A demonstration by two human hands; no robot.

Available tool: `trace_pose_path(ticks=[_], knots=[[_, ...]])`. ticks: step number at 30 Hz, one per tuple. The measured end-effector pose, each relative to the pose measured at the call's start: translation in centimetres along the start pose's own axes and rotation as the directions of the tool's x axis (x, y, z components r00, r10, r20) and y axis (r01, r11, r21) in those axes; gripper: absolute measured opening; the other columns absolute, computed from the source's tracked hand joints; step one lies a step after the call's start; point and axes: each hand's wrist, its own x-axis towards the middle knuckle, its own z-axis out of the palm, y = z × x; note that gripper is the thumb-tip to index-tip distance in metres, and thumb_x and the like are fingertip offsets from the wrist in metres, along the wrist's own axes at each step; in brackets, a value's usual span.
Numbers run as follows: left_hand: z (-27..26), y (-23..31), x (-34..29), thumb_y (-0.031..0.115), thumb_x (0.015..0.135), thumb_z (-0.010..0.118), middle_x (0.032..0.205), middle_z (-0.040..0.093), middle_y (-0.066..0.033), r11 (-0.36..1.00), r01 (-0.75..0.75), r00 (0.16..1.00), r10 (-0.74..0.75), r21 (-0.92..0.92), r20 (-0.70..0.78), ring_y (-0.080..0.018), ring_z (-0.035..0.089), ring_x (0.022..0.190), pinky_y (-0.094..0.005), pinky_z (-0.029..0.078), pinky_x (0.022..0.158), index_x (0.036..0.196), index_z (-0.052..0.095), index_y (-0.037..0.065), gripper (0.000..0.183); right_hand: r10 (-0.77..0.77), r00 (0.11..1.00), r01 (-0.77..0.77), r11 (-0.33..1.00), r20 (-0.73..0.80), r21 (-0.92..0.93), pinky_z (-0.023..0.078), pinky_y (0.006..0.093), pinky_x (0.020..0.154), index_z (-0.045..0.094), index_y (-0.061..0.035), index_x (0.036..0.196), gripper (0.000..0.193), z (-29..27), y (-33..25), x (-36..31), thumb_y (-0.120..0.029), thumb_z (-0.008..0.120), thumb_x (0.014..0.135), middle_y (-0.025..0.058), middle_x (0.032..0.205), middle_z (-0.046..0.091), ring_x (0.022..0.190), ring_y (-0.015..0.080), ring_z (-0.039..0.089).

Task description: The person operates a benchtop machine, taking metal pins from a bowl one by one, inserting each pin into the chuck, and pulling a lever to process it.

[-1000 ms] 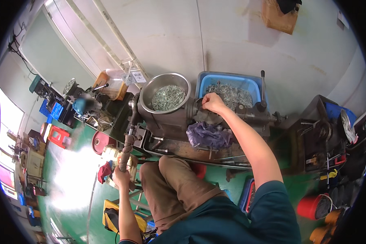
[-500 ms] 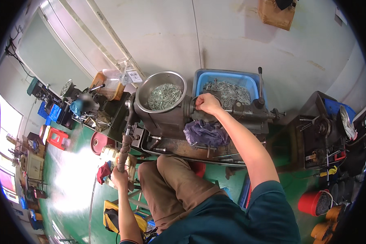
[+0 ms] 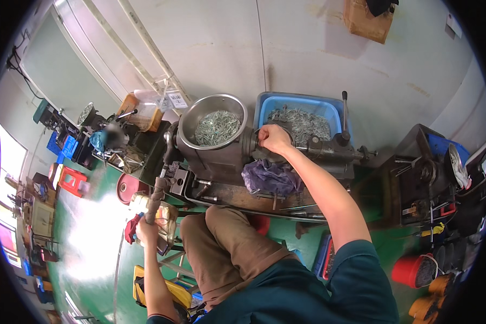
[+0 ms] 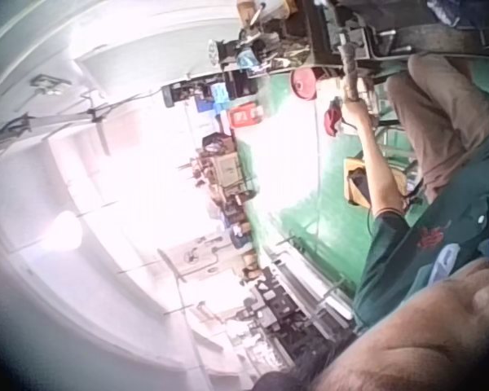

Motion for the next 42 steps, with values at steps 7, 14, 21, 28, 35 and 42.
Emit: trace_pose_path(ticks=[7, 14, 21, 28, 35, 42], knots=[[-0.1, -2.4, 4.0, 0.013, 0.063, 0.055, 0.071, 0.058, -0.0161, 0.999, -0.042, 0.997, 0.041, 0.017, 0.065, -0.0335, 0.056, 0.07, -0.0411, 0.044, 0.062, 0.077, 0.058, 0.007, 0.015, -0.051, 0.998, 0.055, 0.994, 0.042, -0.096, 0.044, 0.0293, 0.06, 0.061, -0.0091, 0.068, 0.016, -1.4, 0.2, 0.5, -0.017, 0.065, 0.055, 0.0054, 0.066, 0.06, 0.065, 0.0197, 0.058], [0.2, -2.7, 4.3, 0.013, 0.063, 0.054, 0.077, 0.058, -0.0171, 1.0, -0.024, 0.993, 0.025, -0.005, 0.113, -0.0327, 0.056, 0.074, -0.0405, 0.044, 0.065, 0.082, 0.058, 0.007, 0.02, 0.186, 0.968, -0.247, 0.604, -0.167, -0.758, 0.036, 0.041, 0.081, 0.062, -0.0119, 0.082, 0.019, -10.9, 3.1, 2.1, -0.022, 0.054, 0.068, 0.0091, 0.091, 0.058, 0.096, 0.024, 0.048], [0.1, -2.5, 4.2, 0.014, 0.062, 0.056, 0.075, 0.058, -0.0164, 1.0, -0.023, 0.995, 0.021, 0.012, 0.093, -0.032, 0.056, 0.073, -0.0398, 0.044, 0.065, 0.08, 0.058, 0.006, 0.02, 0.131, 0.88, -0.434, 0.611, -0.456, -0.662, 0.024, 0.0472, 0.09, 0.058, -0.0071, 0.081, 0.035, -19.8, 10.1, -5.3, -0.04, 0.046, 0.078, 0.0079, 0.099, 0.054, 0.114, 0.0238, 0.035], [-0.1, -2.3, 3.7, 0.014, 0.061, 0.057, 0.07, 0.057, -0.0162, 0.996, -0.086, 0.995, 0.086, -0.006, 0.049, -0.0328, 0.056, 0.069, -0.0401, 0.044, 0.062, 0.075, 0.057, 0.005, 0.016, -0.015, 0.816, -0.48, 0.54, -0.578, -0.692, 0.033, 0.0428, 0.081, 0.055, -0.0047, 0.076, 0.041, -20.8, 10.8, -16.4, -0.045, 0.046, 0.077, 0.0098, 0.089, 0.056, 0.099, 0.0249, 0.045], [-0.1, -2.1, 3.5, 0.012, 0.063, 0.055, 0.07, 0.057, -0.0169, 0.998, -0.055, 0.998, 0.056, -0.027, 0.036, -0.0331, 0.056, 0.068, -0.0406, 0.043, 0.061, 0.074, 0.057, 0.005, 0.013, -0.037, 0.856, -0.412, 0.553, -0.515, -0.725, 0.042, 0.0431, 0.057, 0.053, 0.0003, 0.057, 0.049, -20.0, 8.7, -18.9, -0.046, 0.051, 0.072, 0.0203, 0.059, 0.054, 0.06, 0.0379, 0.053], [0.2, -2.3, 3.6, 0.012, 0.062, 0.055, 0.069, 0.057, -0.0163, 0.998, -0.069, 0.997, 0.069, -0.016, 0.037, -0.0325, 0.056, 0.068, -0.0401, 0.043, 0.061, 0.075, 0.056, 0.005, 0.014, -0.055, 0.835, -0.445, 0.519, -0.548, -0.73, 0.042, 0.0432, 0.059, 0.055, 0.0, 0.06, 0.049, -19.4, 8.9, -19.1, -0.047, 0.051, 0.073, 0.0204, 0.061, 0.054, 0.062, 0.0368, 0.053]])
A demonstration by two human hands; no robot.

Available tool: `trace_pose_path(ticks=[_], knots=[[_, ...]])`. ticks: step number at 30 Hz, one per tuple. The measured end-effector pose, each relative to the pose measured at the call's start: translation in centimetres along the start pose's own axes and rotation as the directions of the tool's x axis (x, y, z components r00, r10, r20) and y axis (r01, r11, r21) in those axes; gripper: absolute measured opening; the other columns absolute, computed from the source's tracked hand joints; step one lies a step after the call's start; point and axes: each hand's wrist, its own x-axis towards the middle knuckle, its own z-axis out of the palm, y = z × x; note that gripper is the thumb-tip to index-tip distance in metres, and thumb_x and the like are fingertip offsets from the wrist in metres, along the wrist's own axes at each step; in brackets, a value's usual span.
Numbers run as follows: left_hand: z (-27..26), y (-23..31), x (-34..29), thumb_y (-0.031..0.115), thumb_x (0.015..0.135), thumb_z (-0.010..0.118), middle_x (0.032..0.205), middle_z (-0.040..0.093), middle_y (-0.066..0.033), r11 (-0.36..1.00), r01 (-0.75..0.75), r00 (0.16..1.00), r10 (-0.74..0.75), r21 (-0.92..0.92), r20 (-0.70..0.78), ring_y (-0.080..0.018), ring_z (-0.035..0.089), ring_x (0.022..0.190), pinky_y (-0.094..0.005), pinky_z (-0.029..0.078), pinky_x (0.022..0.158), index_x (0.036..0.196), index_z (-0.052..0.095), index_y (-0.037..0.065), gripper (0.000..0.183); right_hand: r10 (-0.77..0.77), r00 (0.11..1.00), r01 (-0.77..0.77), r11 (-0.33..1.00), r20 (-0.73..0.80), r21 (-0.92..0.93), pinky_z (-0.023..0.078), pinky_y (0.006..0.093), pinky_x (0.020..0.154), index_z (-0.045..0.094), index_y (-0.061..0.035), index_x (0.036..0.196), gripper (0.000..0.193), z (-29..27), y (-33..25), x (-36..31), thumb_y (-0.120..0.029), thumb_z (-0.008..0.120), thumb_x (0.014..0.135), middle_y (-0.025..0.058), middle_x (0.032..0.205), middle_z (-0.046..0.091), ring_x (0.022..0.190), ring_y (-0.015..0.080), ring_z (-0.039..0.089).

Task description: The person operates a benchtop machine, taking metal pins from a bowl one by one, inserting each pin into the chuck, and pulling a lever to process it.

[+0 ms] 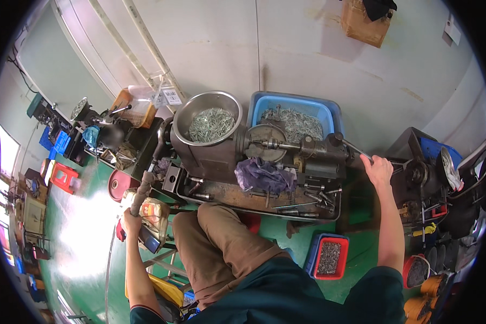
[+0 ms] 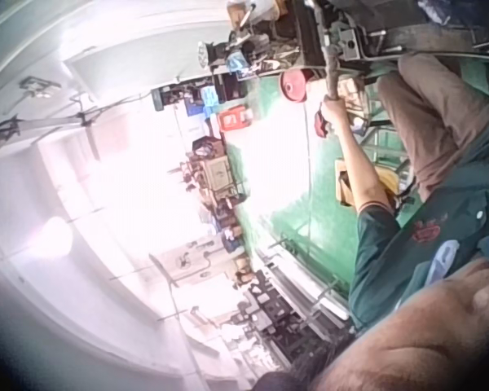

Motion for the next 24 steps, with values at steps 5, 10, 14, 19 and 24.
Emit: trace_pose_path(ticks=[5, 10, 14, 19, 24], knots=[[0.3, -0.1, 0.0, 0.011, 0.062, 0.055, 0.069, 0.057, -0.0161, 1.0, -0.003, 1.0, 0.003, 0.0, -0.023, -0.0324, 0.056, 0.068, -0.04, 0.043, 0.062, 0.075, 0.056, 0.005, 0.014, 0.045, 0.998, -0.045, 0.999, 0.048, -0.008, 0.041, 0.0434, 0.06, 0.055, -0.0001, 0.061, 0.049, -0.2, -0.3, -0.1, -0.047, 0.05, 0.073, 0.0206, 0.063, 0.055, 0.064, 0.0365, 0.053], [0.4, -0.3, 0.2, 0.011, 0.063, 0.055, 0.069, 0.057, -0.0169, 1.0, -0.014, 1.0, 0.014, -0.026, 0.002, -0.0335, 0.055, 0.068, -0.0407, 0.043, 0.061, 0.074, 0.056, 0.005, 0.013, 0.061, 0.998, -0.06, 0.998, 0.024, -0.032, 0.041, 0.0437, 0.061, 0.056, -0.0005, 0.062, 0.049, -0.4, -0.7, -0.3, -0.047, 0.05, 0.073, 0.0205, 0.064, 0.055, 0.066, 0.036, 0.054], [-0.1, 0.0, 0.0, 0.009, 0.063, 0.051, 0.073, 0.057, -0.0191, 0.999, -0.001, 0.999, 0.003, -0.039, 0.032, -0.0359, 0.055, 0.071, -0.0417, 0.043, 0.063, 0.081, 0.058, 0.005, 0.02, 0.077, 0.997, -0.076, 0.997, 0.03, -0.03, 0.041, 0.0436, 0.061, 0.056, -0.0004, 0.062, 0.049, -0.5, -0.8, -0.3, -0.048, 0.049, 0.073, 0.0206, 0.064, 0.055, 0.066, 0.0358, 0.054], [-0.2, 0.3, -0.3, 0.01, 0.063, 0.052, 0.072, 0.057, -0.0195, 0.999, 0.021, 1.0, -0.02, -0.039, 0.024, -0.0358, 0.055, 0.07, -0.0415, 0.043, 0.063, 0.08, 0.058, 0.005, 0.018, 0.079, 0.994, -0.08, 0.997, 0.071, 0.007, 0.042, 0.0434, 0.062, 0.055, 0.0003, 0.063, 0.05, -0.4, -0.6, -0.1, -0.048, 0.048, 0.074, 0.0217, 0.064, 0.055, 0.066, 0.0367, 0.054], [0.2, 0.0, -0.3, 0.013, 0.063, 0.056, 0.07, 0.057, -0.0165, 0.999, -0.033, 0.999, 0.032, -0.012, -0.011, -0.0334, 0.055, 0.068, -0.0403, 0.043, 0.061, 0.078, 0.057, 0.006, 0.016, 0.076, 0.994, -0.073, 0.997, 0.075, -0.039, 0.038, 0.0414, 0.072, 0.054, -0.0034, 0.075, 0.034, 0.2, -0.8, 1.1, -0.037, 0.056, 0.071, 0.014, 0.082, 0.055, 0.083, 0.0296, 0.05]])
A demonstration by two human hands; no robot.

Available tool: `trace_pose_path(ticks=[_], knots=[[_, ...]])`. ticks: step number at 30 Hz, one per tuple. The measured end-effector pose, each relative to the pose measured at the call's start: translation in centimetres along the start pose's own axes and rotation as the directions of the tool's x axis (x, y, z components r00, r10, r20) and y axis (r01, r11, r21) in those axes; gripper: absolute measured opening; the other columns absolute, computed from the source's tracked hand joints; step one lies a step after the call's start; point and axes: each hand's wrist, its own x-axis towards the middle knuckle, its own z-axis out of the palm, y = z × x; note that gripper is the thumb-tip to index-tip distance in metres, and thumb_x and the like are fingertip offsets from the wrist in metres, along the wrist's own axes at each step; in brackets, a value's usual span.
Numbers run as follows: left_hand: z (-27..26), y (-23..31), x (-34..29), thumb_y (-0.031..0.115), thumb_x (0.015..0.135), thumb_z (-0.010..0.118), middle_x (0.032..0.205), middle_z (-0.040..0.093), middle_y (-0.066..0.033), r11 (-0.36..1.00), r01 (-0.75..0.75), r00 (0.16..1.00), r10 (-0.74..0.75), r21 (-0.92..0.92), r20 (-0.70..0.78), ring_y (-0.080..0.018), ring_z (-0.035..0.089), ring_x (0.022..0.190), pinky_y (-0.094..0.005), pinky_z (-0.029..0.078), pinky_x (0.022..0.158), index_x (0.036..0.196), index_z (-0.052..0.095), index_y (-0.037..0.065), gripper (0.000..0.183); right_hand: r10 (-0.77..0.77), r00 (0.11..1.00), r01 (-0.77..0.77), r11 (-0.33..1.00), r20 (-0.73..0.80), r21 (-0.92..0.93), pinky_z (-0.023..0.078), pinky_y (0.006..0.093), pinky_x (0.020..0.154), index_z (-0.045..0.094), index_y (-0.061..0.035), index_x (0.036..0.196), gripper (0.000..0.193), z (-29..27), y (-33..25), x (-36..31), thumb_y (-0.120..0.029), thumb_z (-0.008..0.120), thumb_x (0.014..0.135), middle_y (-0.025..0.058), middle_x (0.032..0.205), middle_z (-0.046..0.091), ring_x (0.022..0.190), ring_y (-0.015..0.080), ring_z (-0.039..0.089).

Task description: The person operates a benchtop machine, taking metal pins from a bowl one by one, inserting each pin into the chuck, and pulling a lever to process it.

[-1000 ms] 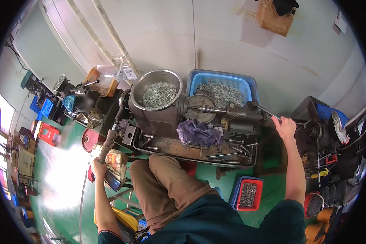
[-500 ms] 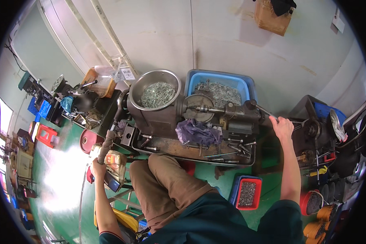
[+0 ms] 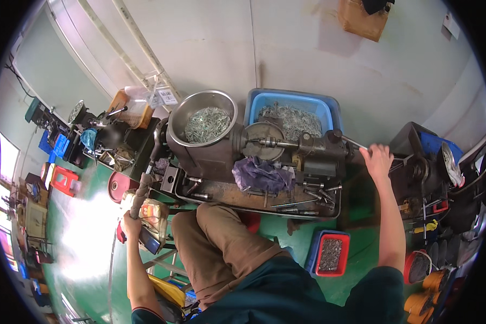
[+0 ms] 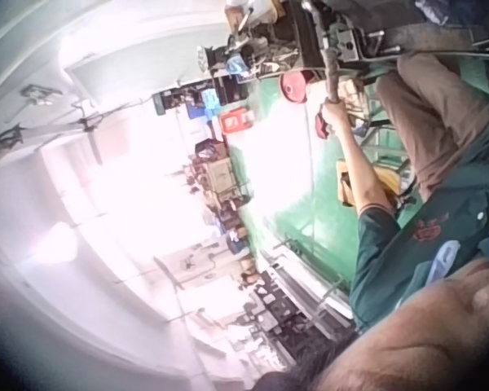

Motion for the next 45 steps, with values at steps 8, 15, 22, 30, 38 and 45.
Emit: trace_pose_path(ticks=[8, 15, 22, 30, 38, 45], knots=[[-0.2, 0.0, 0.1, 0.013, 0.063, 0.054, 0.07, 0.057, -0.0163, 0.999, 0.049, 0.999, -0.049, 0.006, 0.006, -0.0324, 0.056, 0.07, -0.0405, 0.043, 0.061, 0.075, 0.056, 0.005, 0.014, -0.187, 0.955, 0.239, 0.946, -0.233, 0.221, 0.032, 0.0417, 0.08, 0.059, -0.0101, 0.08, 0.022, 1.7, -14.2, 5.6, -0.025, 0.059, 0.065, 0.0066, 0.095, 0.054, 0.098, 0.0237, 0.043], [-0.2, 0.1, 0.1, 0.014, 0.062, 0.056, 0.071, 0.058, -0.0165, 0.996, 0.087, 0.996, -0.087, 0.019, 0.032, -0.0327, 0.056, 0.069, -0.0404, 0.044, 0.062, 0.076, 0.057, 0.006, 0.016, -0.494, 0.823, 0.165, 0.679, 0.279, 0.715, 0.046, 0.0325, 0.069, 0.064, -0.0132, 0.065, 0.014, 3.0, -25.8, 4.4, -0.023, 0.064, 0.055, 0.0061, 0.07, 0.062, 0.073, 0.0249, 0.058], [-0.1, 3.2, -3.8, 0.018, 0.063, 0.058, 0.065, 0.057, -0.017, 0.99, 0.143, 0.987, -0.141, 0.015, -0.074, -0.0345, 0.056, 0.064, -0.0428, 0.044, 0.057, 0.068, 0.056, 0.007, 0.013, -0.565, 0.762, 0.107, 0.593, 0.318, 0.798, 0.044, 0.0289, 0.065, 0.063, -0.0066, 0.069, 0.017, 4.8, -26.5, 3.8, -0.019, 0.064, 0.057, 0.0085, 0.068, 0.061, 0.067, 0.0197, 0.058], [0.2, 5.1, -6.4, 0.018, 0.059, 0.056, 0.068, 0.057, -0.0173, 0.986, 0.159, 0.986, -0.161, -0.049, -0.045, -0.0358, 0.055, 0.065, -0.0427, 0.044, 0.058, 0.076, 0.055, 0.008, 0.019, -0.597, 0.724, 0.099, 0.585, 0.345, 0.805, 0.043, 0.0314, 0.071, 0.064, -0.0104, 0.07, 0.018, 5.6, -26.8, 4.2, -0.022, 0.063, 0.056, 0.0079, 0.075, 0.061, 0.076, 0.0236, 0.058], [0.0, 5.0, -6.1, 0.016, 0.059, 0.055, 0.067, 0.057, -0.0173, 0.99, 0.132, 0.99, -0.134, -0.053, -0.032, -0.0361, 0.055, 0.067, -0.0426, 0.043, 0.059, 0.07, 0.052, 0.005, 0.015, -0.326, 0.874, 0.262, 0.941, 0.361, 0.216, 0.038, 0.0378, 0.081, 0.062, -0.0092, 0.079, 0.023, 1.7, -25.2, 7.6, -0.024, 0.06, 0.062, 0.0093, 0.088, 0.059, 0.09, 0.0217, 0.052], [-0.1, 5.2, -6.0, 0.015, 0.059, 0.055, 0.066, 0.057, -0.0181, 0.986, 0.155, 0.987, -0.157, -0.056, -0.037, -0.0357, 0.055, 0.066, -0.0422, 0.043, 0.058, 0.069, 0.052, 0.005, 0.014, -0.482, 0.77, 0.632, 0.665, -0.418, 0.398, 0.036, 0.0358, 0.073, 0.06, -0.0097, 0.069, 0.009, -2.3, -31.4, 8.5, -0.017, 0.056, 0.067, 0.0035, 0.074, 0.056, 0.086, 0.0199, 0.047]])
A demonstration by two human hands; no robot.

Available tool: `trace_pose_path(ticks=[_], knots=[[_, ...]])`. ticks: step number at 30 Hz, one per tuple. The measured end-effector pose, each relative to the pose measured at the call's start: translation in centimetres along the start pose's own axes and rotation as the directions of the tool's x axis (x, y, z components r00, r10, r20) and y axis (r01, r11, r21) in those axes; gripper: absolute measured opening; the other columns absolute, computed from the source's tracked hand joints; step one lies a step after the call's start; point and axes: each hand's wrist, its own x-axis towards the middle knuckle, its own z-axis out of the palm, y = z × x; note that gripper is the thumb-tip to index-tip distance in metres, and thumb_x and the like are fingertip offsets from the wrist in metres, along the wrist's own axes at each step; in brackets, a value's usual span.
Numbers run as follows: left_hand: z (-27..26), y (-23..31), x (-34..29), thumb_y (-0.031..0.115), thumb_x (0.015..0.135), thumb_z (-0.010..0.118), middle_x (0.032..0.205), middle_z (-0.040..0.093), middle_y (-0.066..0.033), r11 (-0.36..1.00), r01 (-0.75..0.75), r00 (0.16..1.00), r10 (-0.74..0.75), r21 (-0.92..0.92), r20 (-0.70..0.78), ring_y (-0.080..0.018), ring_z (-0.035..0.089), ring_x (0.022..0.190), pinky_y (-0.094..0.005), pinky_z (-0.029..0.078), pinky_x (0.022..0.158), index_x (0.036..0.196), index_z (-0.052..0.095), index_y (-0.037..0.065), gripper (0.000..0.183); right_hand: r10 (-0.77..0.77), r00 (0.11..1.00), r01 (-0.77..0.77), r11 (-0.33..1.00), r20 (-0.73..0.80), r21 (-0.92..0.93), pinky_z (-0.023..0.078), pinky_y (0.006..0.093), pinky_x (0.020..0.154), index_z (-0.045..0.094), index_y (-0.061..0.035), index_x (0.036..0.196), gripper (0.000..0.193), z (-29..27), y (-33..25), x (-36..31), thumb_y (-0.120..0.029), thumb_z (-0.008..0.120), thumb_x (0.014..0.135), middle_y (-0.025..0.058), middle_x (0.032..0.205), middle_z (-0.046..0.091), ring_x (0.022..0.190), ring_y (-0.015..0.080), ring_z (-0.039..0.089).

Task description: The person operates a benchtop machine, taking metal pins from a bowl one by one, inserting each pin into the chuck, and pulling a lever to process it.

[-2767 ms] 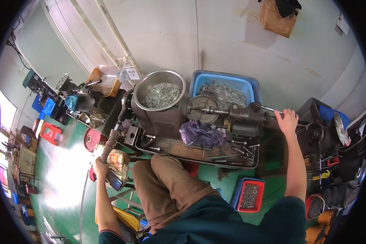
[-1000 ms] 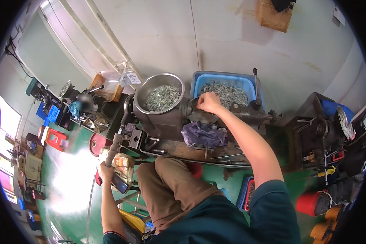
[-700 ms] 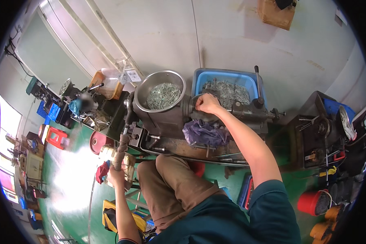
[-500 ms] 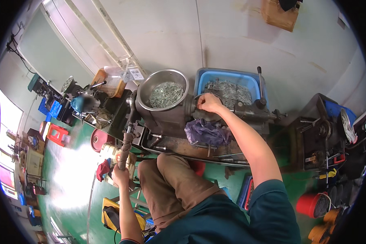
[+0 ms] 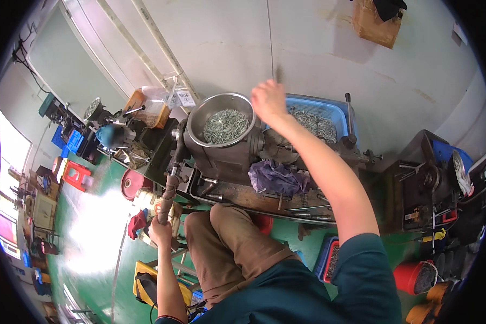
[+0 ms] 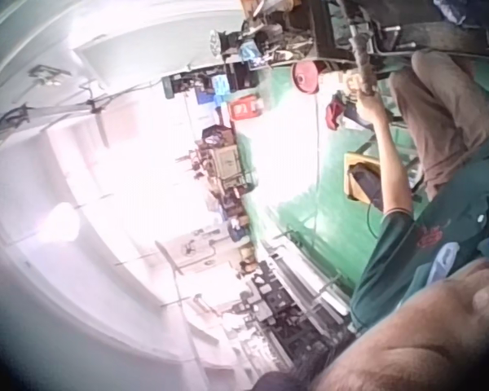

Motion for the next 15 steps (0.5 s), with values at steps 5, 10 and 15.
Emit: trace_pose_path(ticks=[5, 10, 15], knots=[[0.0, 0.0, 0.0, 0.015, 0.06, 0.055, 0.067, 0.057, -0.0177, 1.0, -0.003, 1.0, 0.003, 0.013, 0.005, -0.0357, 0.055, 0.067, -0.0425, 0.043, 0.059, 0.07, 0.052, 0.006, 0.014, -0.212, 0.9, 0.262, 0.961, 0.382, -0.085, 0.035, 0.0326, 0.071, 0.061, -0.0091, 0.065, 0.005, 2.6, -4.5, 1.9, -0.011, 0.059, 0.062, 0.0024, 0.071, 0.059, 0.084, 0.0192, 0.048], [0.0, -0.2, 0.0, 0.016, 0.06, 0.055, 0.067, 0.057, -0.0178, 1.0, -0.021, 1.0, 0.021, 0.0, 0.016, -0.0353, 0.055, 0.068, -0.0426, 0.043, 0.059, 0.072, 0.053, 0.005, 0.015, -0.222, 0.855, 0.344, 0.919, 0.469, -0.193, 0.033, 0.0307, 0.071, 0.062, -0.0103, 0.066, 0.005, 3.6, -5.3, 2.1, -0.01, 0.059, 0.062, 0.0028, 0.071, 0.061, 0.086, 0.0172, 0.048], [-0.1, -0.1, -0.1, 0.016, 0.061, 0.055, 0.068, 0.057, -0.0182, 1.0, -0.019, 1.0, 0.019, -0.009, 0.011, -0.0354, 0.055, 0.068, -0.0424, 0.043, 0.059, 0.072, 0.053, 0.005, 0.016, -0.208, 0.856, 0.333, 0.922, 0.474, -0.197, 0.033, 0.0309, 0.072, 0.062, -0.0109, 0.067, 0.005, 3.0, -5.6, 2.1, -0.012, 0.059, 0.063, 0.0034, 0.069, 0.06, 0.087, 0.0172, 0.048]])
